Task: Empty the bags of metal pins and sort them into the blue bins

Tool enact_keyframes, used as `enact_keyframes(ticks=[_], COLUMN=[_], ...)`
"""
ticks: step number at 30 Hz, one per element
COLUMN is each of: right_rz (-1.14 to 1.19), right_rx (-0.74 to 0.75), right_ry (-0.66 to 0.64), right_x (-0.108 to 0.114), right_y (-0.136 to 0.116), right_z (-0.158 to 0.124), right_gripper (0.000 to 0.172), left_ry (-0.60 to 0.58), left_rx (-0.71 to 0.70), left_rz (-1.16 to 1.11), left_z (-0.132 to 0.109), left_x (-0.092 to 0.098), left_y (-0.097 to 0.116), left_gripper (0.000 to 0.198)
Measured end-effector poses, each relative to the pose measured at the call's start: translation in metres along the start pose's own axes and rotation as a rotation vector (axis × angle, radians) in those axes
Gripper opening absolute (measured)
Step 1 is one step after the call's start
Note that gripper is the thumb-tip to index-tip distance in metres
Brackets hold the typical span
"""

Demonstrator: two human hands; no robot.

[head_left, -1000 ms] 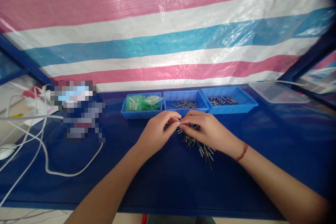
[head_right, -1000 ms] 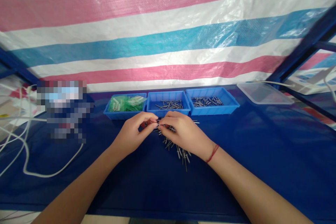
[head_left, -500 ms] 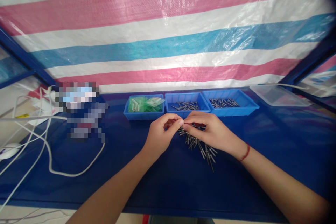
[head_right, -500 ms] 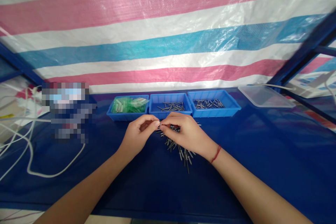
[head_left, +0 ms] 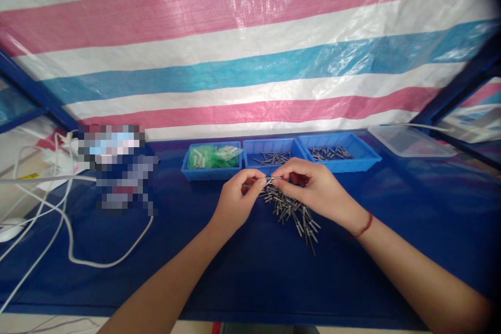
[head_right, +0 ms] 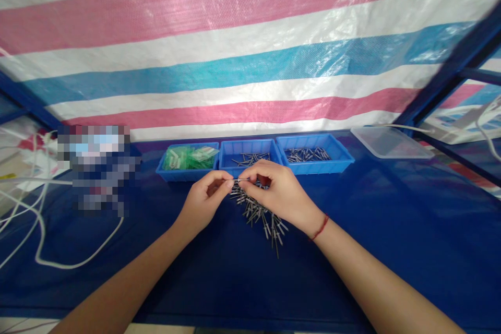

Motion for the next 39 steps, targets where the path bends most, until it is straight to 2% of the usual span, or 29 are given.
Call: enact_keyframes(ticks=[5, 7, 9, 13, 16, 19, 23, 29, 34, 39], right_rz=[-0.004, -0.039, -0.112, -0.434, -0.63, -0.678, -0.679, -0.585, -0.472, -0.418], right_rx=[0.02, 0.007, -0.036, -0.206, -0.317, -0.34, -0.278, 0.029, 0.123, 0.231], right_ry=[-0.005, 0.032, 0.137, 0.394, 0.42, 0.405, 0.374, 0.231, 0.012, -0.214], right_x=[0.0, 0.009, 0.032, 0.101, 0.133, 0.142, 0.125, 0.059, 0.009, -0.024], right_y=[-0.004, 0.0, 0.011, 0.04, 0.057, 0.063, 0.053, 0.006, -0.009, -0.011], right_z=[0.001, 0.002, 0.001, -0.013, -0.022, -0.025, -0.018, -0.001, 0.0, -0.004], right_gripper=[0.016, 0.02, 0.021, 0.022, 0.025, 0.025, 0.018, 0.02, 0.019, 0.015], left_ry=[-0.061, -0.054, -0.031, -0.005, 0.007, -0.011, -0.028, -0.052, -0.024, 0.01], left_rx=[0.005, -0.015, -0.05, -0.119, -0.112, -0.116, -0.174, -0.234, -0.203, -0.2], left_rz=[0.117, 0.202, 0.301, 0.468, 0.536, 0.603, 0.726, 0.876, 0.927, 0.827], left_z=[-0.001, -0.002, -0.002, -0.002, -0.001, -0.001, -0.005, -0.012, -0.011, -0.007], left_x=[-0.008, -0.009, -0.007, -0.007, -0.006, -0.009, -0.015, -0.026, -0.027, -0.014], left_y=[-0.003, -0.001, 0.002, 0.008, 0.005, 0.001, 0.004, 0.007, 0.002, 0.013], left_gripper=[0.015, 0.016, 0.017, 0.013, 0.017, 0.021, 0.018, 0.033, 0.015, 0.014])
Point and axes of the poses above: each hand's wrist, its own z-axis towards the middle knuckle, its own x-axis out of the back of the hand, y = z × x, the point moved 10 cm from there along z, towards the middle knuckle, and after that the axes turned 11 degrees about x, right-handed, at the moved point
